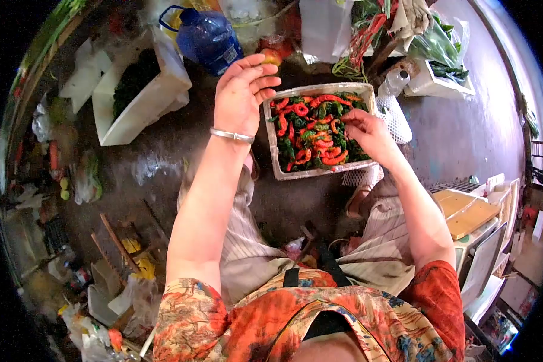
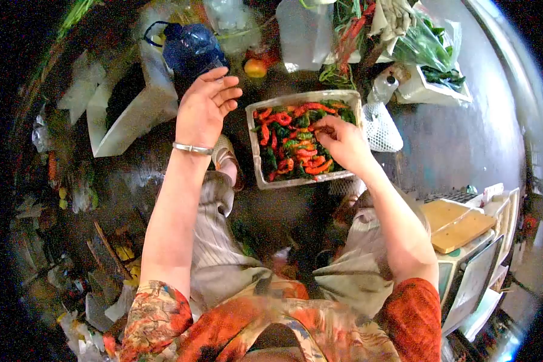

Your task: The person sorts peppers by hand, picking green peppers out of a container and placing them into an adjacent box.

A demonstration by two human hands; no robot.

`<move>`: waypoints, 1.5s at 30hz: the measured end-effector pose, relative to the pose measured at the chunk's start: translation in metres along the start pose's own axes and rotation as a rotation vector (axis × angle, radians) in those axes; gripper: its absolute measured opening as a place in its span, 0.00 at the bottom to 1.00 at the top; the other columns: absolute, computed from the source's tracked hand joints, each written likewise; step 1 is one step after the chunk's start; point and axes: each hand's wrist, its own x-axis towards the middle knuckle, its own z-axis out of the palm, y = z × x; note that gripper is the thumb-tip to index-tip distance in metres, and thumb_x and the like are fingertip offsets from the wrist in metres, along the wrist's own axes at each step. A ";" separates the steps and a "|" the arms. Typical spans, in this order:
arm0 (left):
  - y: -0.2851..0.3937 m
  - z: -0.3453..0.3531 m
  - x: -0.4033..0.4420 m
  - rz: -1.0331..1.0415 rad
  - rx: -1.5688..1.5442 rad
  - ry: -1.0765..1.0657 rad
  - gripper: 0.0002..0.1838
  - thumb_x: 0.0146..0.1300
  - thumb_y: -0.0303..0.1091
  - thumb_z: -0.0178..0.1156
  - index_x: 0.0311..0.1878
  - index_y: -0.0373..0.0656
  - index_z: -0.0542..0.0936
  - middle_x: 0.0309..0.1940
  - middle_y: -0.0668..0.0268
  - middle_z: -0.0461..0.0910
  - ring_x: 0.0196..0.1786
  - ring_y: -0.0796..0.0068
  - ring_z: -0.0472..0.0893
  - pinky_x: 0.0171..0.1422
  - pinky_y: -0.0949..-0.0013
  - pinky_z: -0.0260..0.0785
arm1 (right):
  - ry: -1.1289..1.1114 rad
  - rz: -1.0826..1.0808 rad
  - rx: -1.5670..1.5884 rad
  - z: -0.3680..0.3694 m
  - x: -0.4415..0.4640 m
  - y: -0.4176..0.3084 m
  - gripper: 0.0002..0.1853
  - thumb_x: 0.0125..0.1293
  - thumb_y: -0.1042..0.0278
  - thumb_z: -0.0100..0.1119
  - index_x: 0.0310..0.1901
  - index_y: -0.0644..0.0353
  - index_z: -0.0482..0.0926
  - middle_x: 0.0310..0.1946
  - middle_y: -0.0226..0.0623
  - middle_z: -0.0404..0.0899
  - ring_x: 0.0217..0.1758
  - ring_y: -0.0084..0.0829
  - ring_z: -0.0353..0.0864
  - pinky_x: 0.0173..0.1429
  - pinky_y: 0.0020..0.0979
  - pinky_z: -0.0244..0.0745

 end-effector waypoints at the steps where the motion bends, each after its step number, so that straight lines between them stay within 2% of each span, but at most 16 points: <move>1: 0.001 0.001 -0.001 -0.003 0.002 0.005 0.14 0.65 0.28 0.52 0.53 0.39 0.74 0.42 0.59 0.82 0.41 0.68 0.83 0.44 0.68 0.74 | 0.003 -0.007 0.000 0.000 -0.001 0.000 0.11 0.64 0.75 0.52 0.47 0.66 0.75 0.30 0.31 0.77 0.35 0.19 0.75 0.41 0.23 0.71; 10: 0.001 0.006 -0.002 0.005 0.019 0.022 0.13 0.66 0.29 0.51 0.53 0.38 0.74 0.39 0.59 0.83 0.39 0.68 0.83 0.43 0.68 0.73 | 0.006 0.006 -0.036 0.000 -0.001 -0.003 0.12 0.62 0.75 0.53 0.46 0.67 0.75 0.30 0.33 0.78 0.35 0.22 0.77 0.42 0.26 0.72; 14: -0.002 0.006 -0.003 0.009 0.044 -0.003 0.14 0.66 0.31 0.51 0.53 0.38 0.74 0.42 0.59 0.82 0.42 0.68 0.82 0.44 0.69 0.73 | 0.015 -0.126 -0.081 0.001 -0.001 0.006 0.12 0.62 0.74 0.53 0.47 0.67 0.75 0.33 0.34 0.79 0.38 0.22 0.77 0.45 0.26 0.72; 22: -0.006 0.012 -0.003 0.000 0.085 -0.006 0.15 0.66 0.29 0.50 0.54 0.38 0.74 0.43 0.58 0.82 0.43 0.68 0.82 0.46 0.69 0.74 | 0.005 -0.070 -0.084 0.002 0.001 0.009 0.14 0.63 0.74 0.52 0.50 0.68 0.75 0.34 0.34 0.80 0.38 0.22 0.77 0.45 0.26 0.72; 30: -0.007 0.012 -0.003 0.013 0.063 -0.027 0.14 0.66 0.29 0.51 0.53 0.37 0.74 0.42 0.57 0.83 0.42 0.66 0.83 0.46 0.69 0.73 | -0.008 -0.083 -0.152 0.007 0.004 0.025 0.15 0.63 0.74 0.53 0.51 0.66 0.76 0.35 0.34 0.82 0.39 0.23 0.78 0.48 0.27 0.74; 35: -0.011 0.004 0.003 -0.016 0.014 -0.055 0.14 0.65 0.28 0.52 0.53 0.37 0.75 0.42 0.56 0.83 0.42 0.66 0.83 0.45 0.69 0.74 | -0.010 -0.061 -0.169 0.018 0.000 0.025 0.14 0.61 0.74 0.53 0.49 0.65 0.77 0.34 0.35 0.81 0.37 0.23 0.77 0.45 0.27 0.73; 38: -0.012 0.001 0.005 -0.023 -0.003 -0.073 0.14 0.65 0.28 0.52 0.53 0.36 0.75 0.42 0.56 0.83 0.41 0.65 0.84 0.44 0.69 0.74 | -0.081 0.066 -0.216 0.039 -0.004 0.041 0.13 0.60 0.74 0.53 0.46 0.64 0.79 0.28 0.32 0.80 0.32 0.23 0.77 0.42 0.27 0.73; 39: -0.012 0.001 0.005 -0.016 0.003 -0.069 0.14 0.65 0.28 0.52 0.53 0.36 0.75 0.42 0.56 0.83 0.42 0.66 0.84 0.45 0.69 0.74 | -0.162 0.177 -0.227 0.048 -0.005 0.056 0.14 0.62 0.65 0.57 0.48 0.57 0.80 0.43 0.47 0.82 0.50 0.48 0.80 0.54 0.42 0.75; 40: -0.012 0.001 0.004 -0.008 0.011 -0.066 0.14 0.65 0.28 0.52 0.53 0.36 0.75 0.42 0.56 0.83 0.42 0.66 0.84 0.45 0.69 0.74 | -0.176 0.158 -0.186 0.056 -0.011 0.057 0.13 0.61 0.67 0.58 0.47 0.58 0.81 0.42 0.47 0.82 0.50 0.47 0.80 0.54 0.41 0.75; 43: -0.009 0.001 0.003 -0.007 0.006 -0.059 0.14 0.65 0.28 0.52 0.53 0.36 0.75 0.42 0.56 0.83 0.42 0.66 0.83 0.45 0.69 0.74 | -0.247 -0.111 -0.297 0.080 -0.023 0.093 0.16 0.56 0.69 0.61 0.48 0.57 0.80 0.44 0.47 0.80 0.52 0.47 0.78 0.55 0.41 0.74; 45: -0.008 -0.003 0.002 -0.004 -0.007 -0.073 0.14 0.65 0.28 0.52 0.53 0.36 0.75 0.42 0.56 0.83 0.42 0.66 0.83 0.45 0.69 0.74 | -0.288 -0.154 -0.371 0.094 -0.028 0.115 0.17 0.56 0.68 0.61 0.49 0.57 0.79 0.45 0.48 0.78 0.52 0.48 0.77 0.56 0.42 0.73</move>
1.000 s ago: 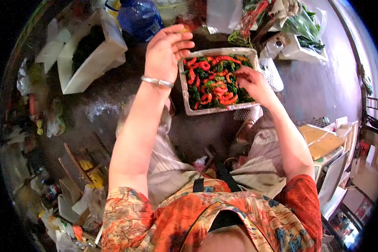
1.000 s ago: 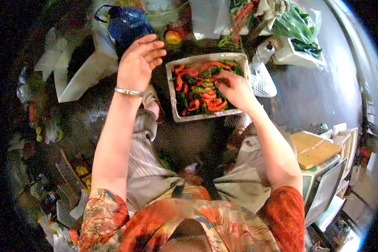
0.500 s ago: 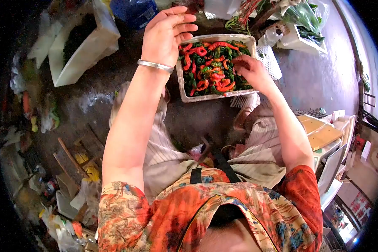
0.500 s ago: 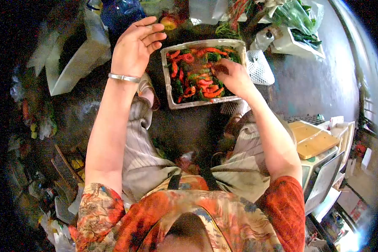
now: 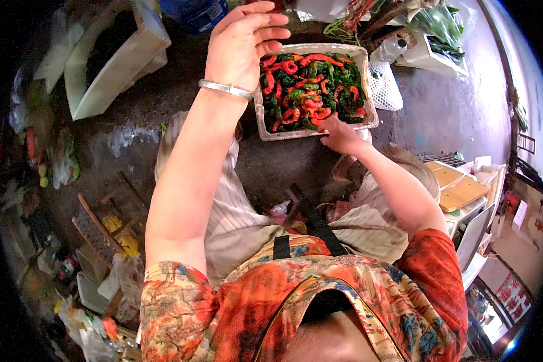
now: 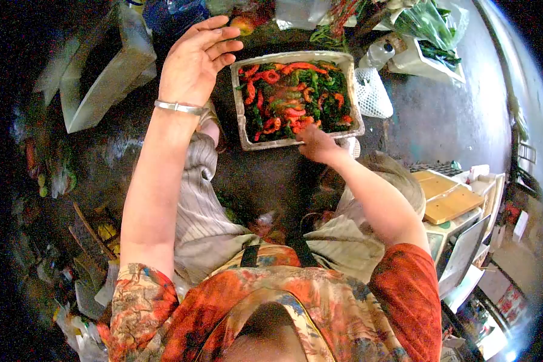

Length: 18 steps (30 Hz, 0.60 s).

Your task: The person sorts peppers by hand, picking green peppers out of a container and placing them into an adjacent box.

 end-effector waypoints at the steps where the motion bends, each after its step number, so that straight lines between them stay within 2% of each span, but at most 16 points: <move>1: 0.001 -0.001 0.000 0.003 -0.013 -0.014 0.14 0.65 0.28 0.52 0.53 0.36 0.75 0.42 0.56 0.83 0.42 0.66 0.83 0.45 0.70 0.74 | -0.040 -0.037 -0.077 0.010 -0.001 0.007 0.18 0.56 0.67 0.61 0.50 0.57 0.78 0.45 0.48 0.75 0.52 0.50 0.75 0.56 0.43 0.73; 2: 0.001 0.000 0.000 0.004 -0.016 -0.018 0.14 0.65 0.28 0.52 0.53 0.36 0.75 0.42 0.56 0.83 0.42 0.66 0.83 0.45 0.70 0.74 | -0.124 0.010 -0.119 0.018 0.000 0.016 0.21 0.58 0.63 0.61 0.53 0.56 0.75 0.47 0.49 0.71 0.53 0.51 0.73 0.57 0.45 0.72; 6: 0.003 0.009 -0.008 -0.003 0.013 0.037 0.14 0.65 0.28 0.52 0.52 0.36 0.75 0.42 0.57 0.83 0.42 0.67 0.83 0.45 0.69 0.74 | -0.263 -0.015 -0.302 0.028 0.002 0.023 0.24 0.60 0.58 0.59 0.57 0.57 0.73 0.52 0.51 0.70 0.54 0.51 0.73 0.58 0.47 0.71; 7: 0.002 0.010 -0.009 0.004 0.020 0.032 0.14 0.66 0.28 0.52 0.52 0.37 0.75 0.41 0.57 0.83 0.41 0.67 0.83 0.45 0.69 0.74 | -0.263 -0.015 -0.305 0.027 0.003 0.020 0.24 0.60 0.58 0.59 0.57 0.57 0.73 0.52 0.51 0.70 0.54 0.51 0.73 0.58 0.47 0.71; 9: 0.001 0.010 -0.009 0.003 0.009 0.027 0.13 0.65 0.28 0.52 0.52 0.37 0.76 0.41 0.57 0.83 0.41 0.67 0.83 0.45 0.69 0.73 | -0.358 0.171 -0.236 0.024 0.005 0.009 0.26 0.57 0.64 0.58 0.59 0.59 0.73 0.62 0.51 0.64 0.62 0.51 0.68 0.64 0.43 0.67; 10: 0.000 0.010 -0.009 0.001 -0.001 0.018 0.13 0.65 0.28 0.52 0.52 0.37 0.76 0.41 0.58 0.83 0.40 0.67 0.83 0.45 0.70 0.73 | -0.359 0.170 -0.236 0.024 0.006 0.008 0.26 0.57 0.64 0.58 0.59 0.59 0.73 0.62 0.51 0.64 0.62 0.51 0.68 0.64 0.43 0.67; 13: 0.002 0.010 -0.008 -0.005 -0.007 0.019 0.13 0.65 0.28 0.53 0.52 0.37 0.76 0.41 0.58 0.83 0.40 0.67 0.83 0.44 0.70 0.73 | -0.332 0.184 -0.224 0.029 0.011 0.017 0.23 0.57 0.65 0.58 0.55 0.61 0.74 0.56 0.51 0.70 0.60 0.50 0.71 0.62 0.44 0.69; 15: 0.002 0.009 -0.008 -0.009 -0.004 0.025 0.13 0.65 0.28 0.53 0.52 0.38 0.76 0.41 0.58 0.83 0.40 0.68 0.83 0.44 0.70 0.73 | -0.068 -0.089 -0.261 0.046 0.017 0.042 0.16 0.56 0.66 0.59 0.47 0.62 0.78 0.44 0.48 0.78 0.50 0.49 0.78 0.53 0.43 0.73; 16: 0.002 0.009 -0.007 -0.006 -0.001 0.025 0.13 0.65 0.28 0.53 0.52 0.38 0.76 0.41 0.58 0.83 0.40 0.68 0.83 0.44 0.70 0.73 | -0.068 -0.090 -0.260 0.034 0.024 0.028 0.16 0.56 0.66 0.59 0.47 0.62 0.78 0.44 0.48 0.78 0.50 0.49 0.78 0.53 0.43 0.73; 18: 0.001 0.008 -0.007 -0.005 0.002 0.028 0.13 0.65 0.29 0.53 0.51 0.38 0.76 0.41 0.58 0.83 0.40 0.68 0.83 0.44 0.70 0.73 | 0.058 0.024 -0.045 0.001 0.039 -0.006 0.10 0.57 0.67 0.61 0.38 0.63 0.79 0.32 0.44 0.81 0.37 0.44 0.81 0.43 0.39 0.75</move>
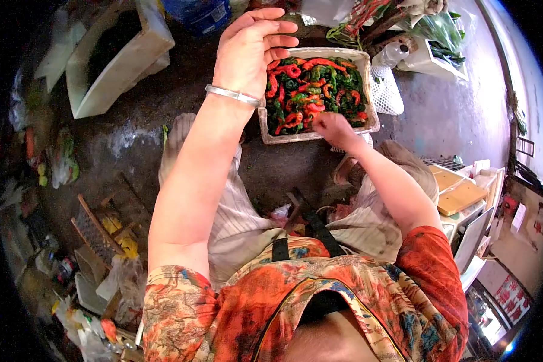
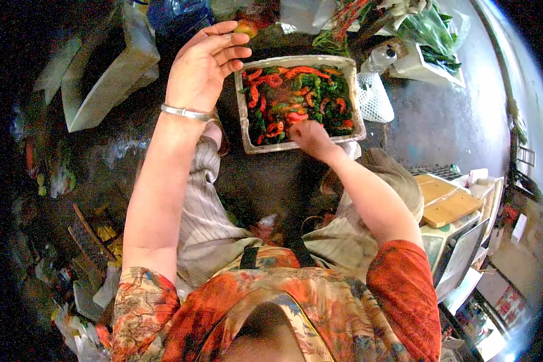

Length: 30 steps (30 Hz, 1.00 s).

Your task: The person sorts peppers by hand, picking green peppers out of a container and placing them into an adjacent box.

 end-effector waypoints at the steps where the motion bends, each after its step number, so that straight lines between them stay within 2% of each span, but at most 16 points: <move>1: 0.000 0.000 -0.001 -0.004 0.010 -0.020 0.13 0.65 0.29 0.53 0.51 0.38 0.77 0.41 0.59 0.83 0.40 0.69 0.83 0.44 0.70 0.73 | 0.138 -0.052 0.199 -0.020 -0.001 -0.019 0.07 0.58 0.69 0.62 0.35 0.62 0.79 0.27 0.42 0.80 0.28 0.35 0.80 0.36 0.35 0.74; 3: 0.000 0.001 -0.002 -0.010 0.025 -0.038 0.12 0.65 0.29 0.53 0.51 0.39 0.77 0.41 0.59 0.83 0.39 0.70 0.83 0.44 0.70 0.72 | 0.247 -0.076 0.342 -0.037 0.009 -0.027 0.05 0.62 0.70 0.60 0.37 0.62 0.78 0.27 0.36 0.79 0.28 0.25 0.77 0.34 0.29 0.73; 5: -0.001 0.005 -0.004 -0.017 0.148 -0.093 0.13 0.65 0.31 0.54 0.51 0.40 0.77 0.40 0.61 0.84 0.38 0.73 0.82 0.43 0.72 0.72 | 0.123 0.108 0.583 -0.062 0.014 -0.035 0.05 0.66 0.71 0.58 0.40 0.62 0.76 0.29 0.29 0.78 0.31 0.18 0.75 0.36 0.25 0.73; 6: -0.002 0.009 -0.005 -0.045 0.222 -0.105 0.14 0.65 0.33 0.55 0.51 0.41 0.78 0.39 0.63 0.84 0.37 0.76 0.82 0.42 0.73 0.72 | 0.104 0.067 0.793 -0.070 0.014 -0.038 0.07 0.69 0.70 0.56 0.44 0.61 0.75 0.32 0.26 0.77 0.34 0.17 0.75 0.38 0.22 0.73; 11: -0.018 0.012 -0.003 -0.018 0.646 -0.306 0.18 0.61 0.34 0.61 0.54 0.42 0.78 0.40 0.67 0.82 0.40 0.81 0.78 0.42 0.75 0.71 | 0.086 0.022 1.004 -0.113 0.005 -0.075 0.08 0.67 0.73 0.53 0.46 0.61 0.75 0.33 0.28 0.78 0.35 0.20 0.77 0.41 0.23 0.73; 13: -0.028 0.011 -0.006 0.103 0.852 -0.395 0.21 0.59 0.32 0.63 0.56 0.39 0.76 0.41 0.65 0.81 0.42 0.80 0.78 0.45 0.72 0.72 | 0.080 -0.021 1.021 -0.123 0.004 -0.078 0.08 0.66 0.76 0.51 0.46 0.62 0.75 0.32 0.30 0.78 0.35 0.21 0.77 0.41 0.23 0.73; 14: -0.030 0.010 -0.007 0.269 1.047 -0.428 0.24 0.57 0.32 0.66 0.57 0.37 0.75 0.42 0.64 0.80 0.43 0.77 0.78 0.49 0.71 0.72 | 0.102 -0.087 1.006 -0.129 0.002 -0.082 0.09 0.65 0.77 0.49 0.45 0.63 0.75 0.32 0.31 0.79 0.35 0.21 0.77 0.41 0.23 0.73; 15: -0.038 0.009 -0.008 0.347 1.030 -0.473 0.23 0.56 0.30 0.63 0.56 0.37 0.75 0.42 0.62 0.80 0.45 0.76 0.78 0.50 0.71 0.72 | 0.050 -0.135 1.066 -0.135 0.001 -0.081 0.09 0.65 0.74 0.54 0.46 0.62 0.77 0.35 0.29 0.80 0.35 0.17 0.77 0.42 0.21 0.74; 17: -0.053 0.007 -0.001 0.484 1.011 -0.604 0.23 0.55 0.27 0.57 0.57 0.39 0.75 0.38 0.61 0.81 0.39 0.77 0.79 0.45 0.71 0.73 | 0.090 -0.157 1.203 -0.139 -0.002 -0.085 0.10 0.66 0.72 0.56 0.48 0.62 0.76 0.35 0.29 0.81 0.34 0.16 0.77 0.41 0.21 0.73; 18: -0.049 0.011 -0.003 0.483 1.012 -0.609 0.23 0.55 0.27 0.57 0.57 0.39 0.75 0.38 0.61 0.81 0.39 0.77 0.79 0.45 0.71 0.73 | 0.094 -0.156 1.206 -0.141 -0.002 -0.089 0.10 0.66 0.72 0.56 0.48 0.62 0.76 0.35 0.29 0.81 0.34 0.16 0.77 0.41 0.21 0.73; 20: -0.041 0.018 -0.007 0.275 1.114 -0.535 0.21 0.53 0.24 0.53 0.53 0.37 0.76 0.31 0.62 0.80 0.30 0.76 0.79 0.36 0.71 0.73 | 0.174 -0.188 1.310 -0.145 -0.003 -0.094 0.12 0.67 0.69 0.58 0.51 0.61 0.76 0.37 0.30 0.81 0.34 0.17 0.77 0.41 0.21 0.73; 21: -0.038 0.020 -0.004 0.289 1.031 -0.541 0.14 0.56 0.25 0.53 0.46 0.35 0.77 0.24 0.66 0.78 0.22 0.78 0.76 0.28 0.73 0.70 | 0.178 -0.186 1.311 -0.144 -0.003 -0.092 0.12 0.67 0.69 0.58 0.51 0.61 0.76 0.37 0.30 0.81 0.34 0.17 0.77 0.41 0.21 0.73; 24: -0.024 0.023 0.000 -0.006 0.774 -0.379 0.08 0.66 0.35 0.58 0.41 0.41 0.78 0.24 0.72 0.77 0.21 0.84 0.72 0.25 0.79 0.65 | 0.170 -0.035 1.073 -0.136 -0.002 -0.080 0.16 0.66 0.69 0.59 0.54 0.63 0.74 0.38 0.30 0.81 0.38 0.20 0.79 0.45 0.23 0.75; 25: -0.015 0.026 -0.002 -0.076 0.676 -0.309 0.08 0.64 0.36 0.62 0.41 0.42 0.79 0.24 0.73 0.77 0.22 0.84 0.72 0.27 0.78 0.64 | 0.171 -0.035 1.075 -0.132 -0.003 -0.076 0.16 0.66 0.69 0.59 0.54 0.63 0.74 0.38 0.30 0.81 0.38 0.20 0.79 0.45 0.23 0.75; 28: -0.010 0.023 0.002 0.004 0.205 -0.337 0.07 0.63 0.31 0.63 0.41 0.41 0.79 0.26 0.71 0.76 0.28 0.81 0.75 0.31 0.75 0.65 | 0.189 0.070 0.919 -0.118 -0.003 -0.069 0.13 0.67 0.68 0.57 0.51 0.63 0.78 0.38 0.32 0.82 0.40 0.21 0.80 0.46 0.25 0.76; 30: -0.005 0.016 0.006 -0.099 0.049 -0.310 0.05 0.62 0.31 0.64 0.38 0.41 0.80 0.27 0.69 0.77 0.28 0.78 0.76 0.31 0.74 0.65 | 0.144 0.062 0.803 -0.115 -0.004 -0.068 0.13 0.68 0.71 0.55 0.52 0.64 0.77 0.37 0.31 0.80 0.39 0.20 0.79 0.46 0.24 0.75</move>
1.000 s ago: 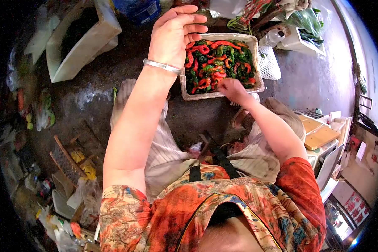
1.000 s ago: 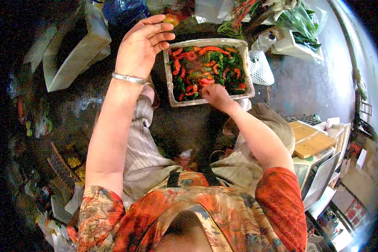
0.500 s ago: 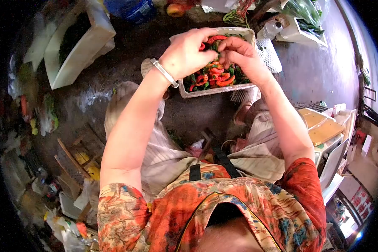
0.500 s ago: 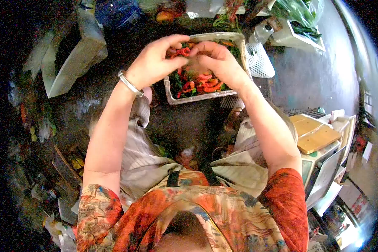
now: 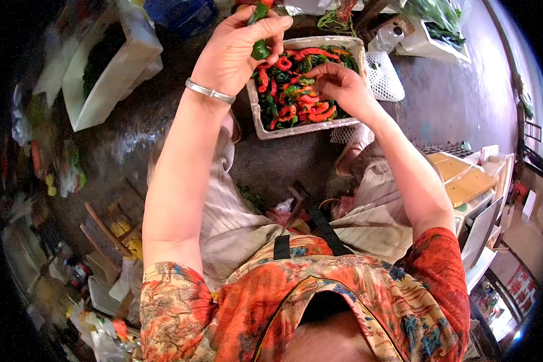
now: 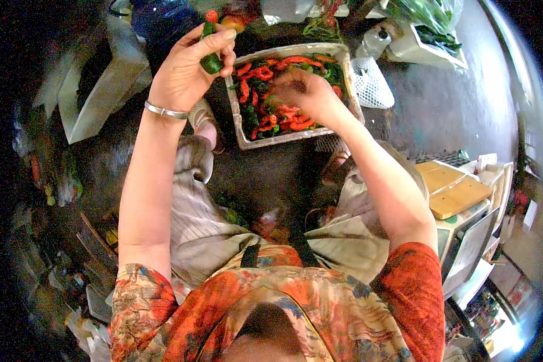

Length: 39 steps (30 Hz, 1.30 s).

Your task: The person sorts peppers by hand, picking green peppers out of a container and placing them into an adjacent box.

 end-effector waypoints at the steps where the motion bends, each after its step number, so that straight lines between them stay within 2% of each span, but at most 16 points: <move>1: 0.003 -0.002 0.000 -0.034 -0.055 0.018 0.04 0.62 0.31 0.64 0.36 0.42 0.80 0.28 0.69 0.77 0.28 0.77 0.76 0.31 0.74 0.65 | -0.036 0.001 -0.115 0.000 0.000 0.001 0.13 0.68 0.74 0.53 0.53 0.65 0.75 0.37 0.29 0.79 0.38 0.18 0.78 0.46 0.23 0.75; 6: 0.005 0.002 -0.007 -0.005 -0.095 0.146 0.08 0.61 0.31 0.65 0.27 0.46 0.77 0.20 0.73 0.70 0.23 0.79 0.71 0.27 0.73 0.62 | -0.036 -0.002 -0.340 0.010 -0.005 0.051 0.11 0.65 0.75 0.54 0.49 0.64 0.77 0.32 0.29 0.78 0.33 0.16 0.73 0.41 0.23 0.72; 8: 0.006 0.005 -0.010 -0.025 -0.110 0.162 0.11 0.60 0.32 0.67 0.25 0.49 0.75 0.13 0.78 0.62 0.15 0.84 0.62 0.20 0.75 0.54 | -0.035 -0.016 -0.397 0.010 -0.008 0.096 0.11 0.64 0.73 0.55 0.47 0.61 0.78 0.35 0.36 0.81 0.36 0.25 0.80 0.42 0.28 0.74; 10: 0.007 0.003 -0.012 -0.038 -0.107 0.162 0.10 0.60 0.32 0.66 0.26 0.49 0.75 0.12 0.79 0.61 0.14 0.84 0.61 0.19 0.76 0.52 | -0.063 -0.098 -0.579 0.016 -0.004 0.110 0.12 0.62 0.71 0.57 0.47 0.59 0.78 0.37 0.41 0.81 0.41 0.38 0.82 0.46 0.34 0.75; 11: 0.007 0.002 -0.013 -0.051 -0.101 0.162 0.09 0.60 0.32 0.66 0.27 0.49 0.75 0.12 0.79 0.61 0.12 0.85 0.60 0.18 0.77 0.51 | -0.070 -0.099 -0.582 0.018 0.002 0.117 0.12 0.62 0.71 0.57 0.47 0.59 0.78 0.37 0.41 0.81 0.41 0.38 0.82 0.46 0.34 0.75; 13: 0.008 0.002 -0.016 -0.042 -0.090 0.200 0.07 0.62 0.33 0.65 0.30 0.48 0.76 0.12 0.79 0.61 0.12 0.86 0.59 0.17 0.77 0.49 | -0.005 -0.220 -0.880 0.043 0.023 0.093 0.16 0.60 0.68 0.57 0.51 0.56 0.76 0.42 0.41 0.78 0.49 0.42 0.78 0.53 0.40 0.71; 15: 0.006 -0.003 -0.016 -0.057 -0.135 0.239 0.06 0.63 0.33 0.63 0.32 0.47 0.76 0.12 0.79 0.61 0.12 0.86 0.59 0.17 0.77 0.50 | -0.042 -0.161 -0.954 0.062 0.046 0.078 0.22 0.58 0.63 0.59 0.56 0.52 0.72 0.55 0.41 0.70 0.61 0.45 0.68 0.64 0.48 0.58; 19: 0.008 -0.002 -0.020 -0.069 -0.131 0.323 0.05 0.66 0.33 0.60 0.37 0.43 0.78 0.13 0.77 0.61 0.14 0.84 0.61 0.19 0.76 0.53 | 0.025 -0.211 -1.066 0.081 0.084 0.106 0.32 0.54 0.60 0.64 0.62 0.54 0.67 0.61 0.45 0.65 0.67 0.47 0.61 0.67 0.52 0.54; 22: 0.005 -0.005 -0.023 -0.072 -0.107 0.327 0.05 0.66 0.33 0.59 0.39 0.42 0.78 0.14 0.76 0.62 0.15 0.83 0.62 0.20 0.76 0.54 | 0.072 -0.082 -1.176 0.075 0.088 0.132 0.41 0.50 0.58 0.69 0.67 0.52 0.63 0.63 0.43 0.63 0.71 0.46 0.55 0.69 0.57 0.48; 23: 0.005 -0.006 -0.022 -0.086 -0.092 0.339 0.05 0.66 0.33 0.59 0.39 0.42 0.78 0.13 0.76 0.62 0.15 0.83 0.62 0.20 0.77 0.54 | 0.146 -0.081 -1.226 0.070 0.085 0.150 0.41 0.49 0.58 0.69 0.66 0.51 0.64 0.62 0.40 0.64 0.70 0.44 0.58 0.69 0.55 0.48; 25: 0.003 -0.012 -0.022 -0.083 -0.098 0.324 0.05 0.66 0.34 0.60 0.39 0.43 0.78 0.14 0.77 0.62 0.16 0.83 0.63 0.20 0.77 0.54 | 0.012 0.027 -1.376 0.046 0.077 0.158 0.42 0.56 0.50 0.68 0.70 0.50 0.58 0.64 0.41 0.63 0.72 0.45 0.55 0.69 0.60 0.47; 29: 0.011 -0.017 -0.026 -0.106 -0.071 0.359 0.05 0.66 0.34 0.60 0.38 0.44 0.77 0.14 0.77 0.63 0.16 0.84 0.62 0.21 0.77 0.54 | 0.013 0.220 -1.313 -0.010 0.053 0.166 0.34 0.59 0.52 0.65 0.66 0.45 0.64 0.61 0.40 0.67 0.67 0.44 0.63 0.69 0.59 0.50; 31: 0.013 -0.017 -0.027 -0.123 -0.078 0.371 0.06 0.66 0.34 0.59 0.39 0.43 0.77 0.15 0.77 0.63 0.17 0.84 0.62 0.22 0.77 0.55 | 0.246 0.208 -1.128 -0.046 0.040 0.209 0.30 0.51 0.56 0.70 0.58 0.40 0.71 0.53 0.34 0.73 0.59 0.41 0.70 0.63 0.51 0.55; 34: 0.015 -0.020 -0.029 -0.090 -0.104 0.331 0.06 0.64 0.34 0.61 0.36 0.42 0.78 0.16 0.76 0.67 0.16 0.83 0.66 0.23 0.76 0.59 | 0.418 0.425 -0.604 -0.087 0.049 0.224 0.34 0.52 0.48 0.72 0.60 0.40 0.71 0.54 0.36 0.76 0.59 0.42 0.73 0.60 0.52 0.59; 37: 0.014 -0.019 -0.031 -0.073 -0.104 0.321 0.06 0.64 0.33 0.61 0.36 0.42 0.78 0.16 0.76 0.67 0.16 0.83 0.66 0.23 0.76 0.59 | 0.521 0.439 -0.950 -0.070 0.053 0.177 0.35 0.52 0.52 0.72 0.62 0.42 0.70 0.54 0.41 0.76 0.57 0.44 0.74 0.61 0.53 0.61; 39: 0.014 -0.018 -0.032 -0.082 -0.105 0.322 0.06 0.64 0.33 0.61 0.36 0.42 0.78 0.16 0.75 0.67 0.16 0.84 0.66 0.24 0.77 0.58 | 0.593 0.050 -1.185 -0.055 0.063 0.160 0.30 0.55 0.57 0.67 0.62 0.45 0.71 0.54 0.42 0.75 0.57 0.46 0.74 0.62 0.51 0.62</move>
